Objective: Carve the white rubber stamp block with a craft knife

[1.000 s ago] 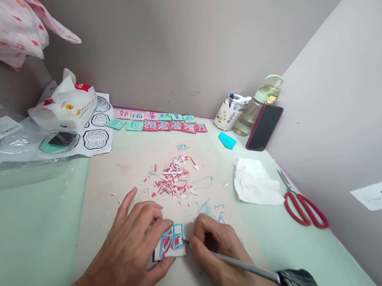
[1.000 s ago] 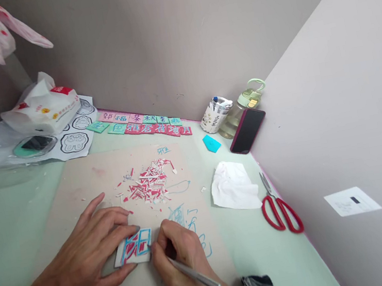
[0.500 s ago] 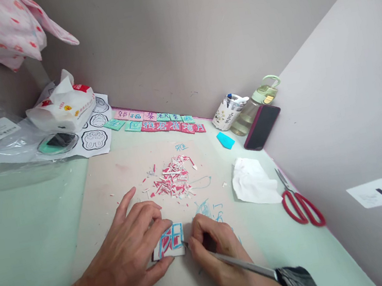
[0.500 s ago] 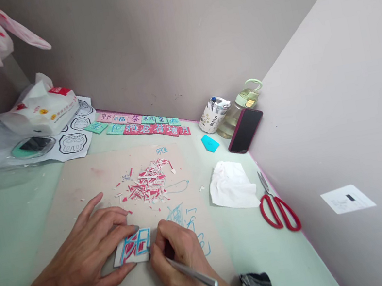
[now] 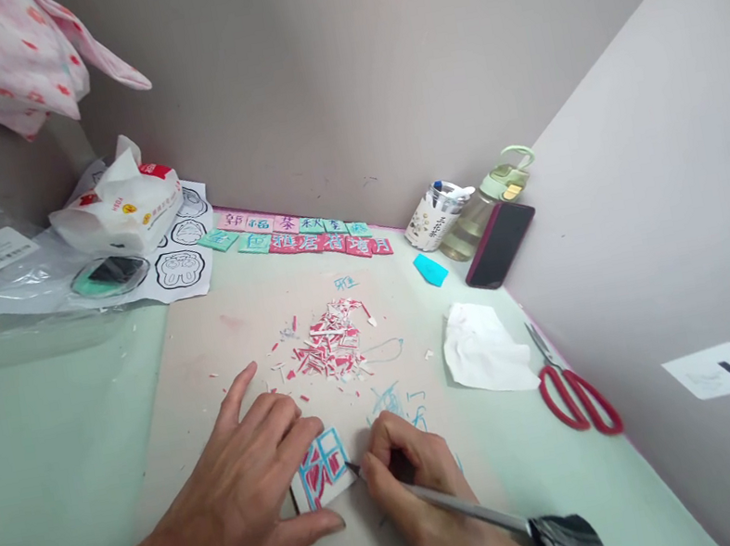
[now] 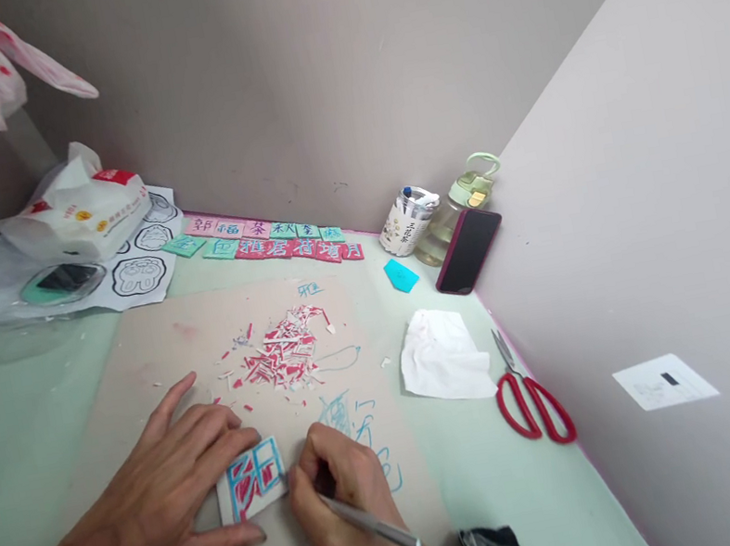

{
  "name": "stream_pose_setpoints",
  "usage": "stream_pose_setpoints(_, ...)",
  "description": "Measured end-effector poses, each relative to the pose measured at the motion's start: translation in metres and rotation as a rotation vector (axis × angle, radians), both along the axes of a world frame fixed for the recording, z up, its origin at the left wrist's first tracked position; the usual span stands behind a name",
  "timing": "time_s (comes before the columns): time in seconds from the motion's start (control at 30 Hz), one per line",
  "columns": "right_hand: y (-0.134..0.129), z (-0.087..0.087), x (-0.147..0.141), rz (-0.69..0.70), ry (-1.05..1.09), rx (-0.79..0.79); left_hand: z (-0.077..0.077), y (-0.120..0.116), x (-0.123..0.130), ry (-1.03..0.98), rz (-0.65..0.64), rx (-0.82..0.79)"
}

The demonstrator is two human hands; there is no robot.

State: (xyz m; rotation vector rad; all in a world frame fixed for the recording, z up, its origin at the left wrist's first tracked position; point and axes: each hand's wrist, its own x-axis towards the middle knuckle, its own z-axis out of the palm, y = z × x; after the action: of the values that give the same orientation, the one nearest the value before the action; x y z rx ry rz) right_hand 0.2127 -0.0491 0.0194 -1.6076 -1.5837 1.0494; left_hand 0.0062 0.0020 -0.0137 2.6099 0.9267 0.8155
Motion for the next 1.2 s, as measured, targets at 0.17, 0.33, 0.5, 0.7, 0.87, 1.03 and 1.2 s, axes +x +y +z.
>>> stream_pose_setpoints(0.17, 0.002, -0.002, 0.002, -0.016, -0.002, -0.021, -0.008, -0.004, -0.004, 0.003, -0.084, -0.114)
stream_pose_setpoints(0.33, 0.002, 0.001, 0.0, -0.023, 0.014, -0.021, -0.008, -0.006, -0.001, -0.053, -0.072, -0.143)
stream_pose_setpoints(0.5, 0.0, -0.004, -0.001, -0.017, -0.006, -0.002, -0.004, -0.006, 0.004, -0.102, -0.046, -0.154)
stream_pose_setpoints(0.7, -0.002, -0.005, -0.001, -0.005, -0.049, 0.015, -0.007, -0.008, 0.005, -0.11, -0.035, -0.158)
stream_pose_setpoints(0.87, -0.001, -0.005, -0.002, -0.043, -0.02, 0.014, -0.005, -0.008, 0.004, -0.09, -0.052, -0.158)
stream_pose_setpoints(1.03, 0.0, -0.011, -0.001, -0.084, 0.015, -0.011, -0.001, -0.007, -0.002, 0.02, -0.11, -0.169)
stream_pose_setpoints(1.2, 0.001, -0.012, 0.0, -0.09, 0.014, -0.025, 0.002, -0.009, -0.004, 0.059, -0.136, -0.178)
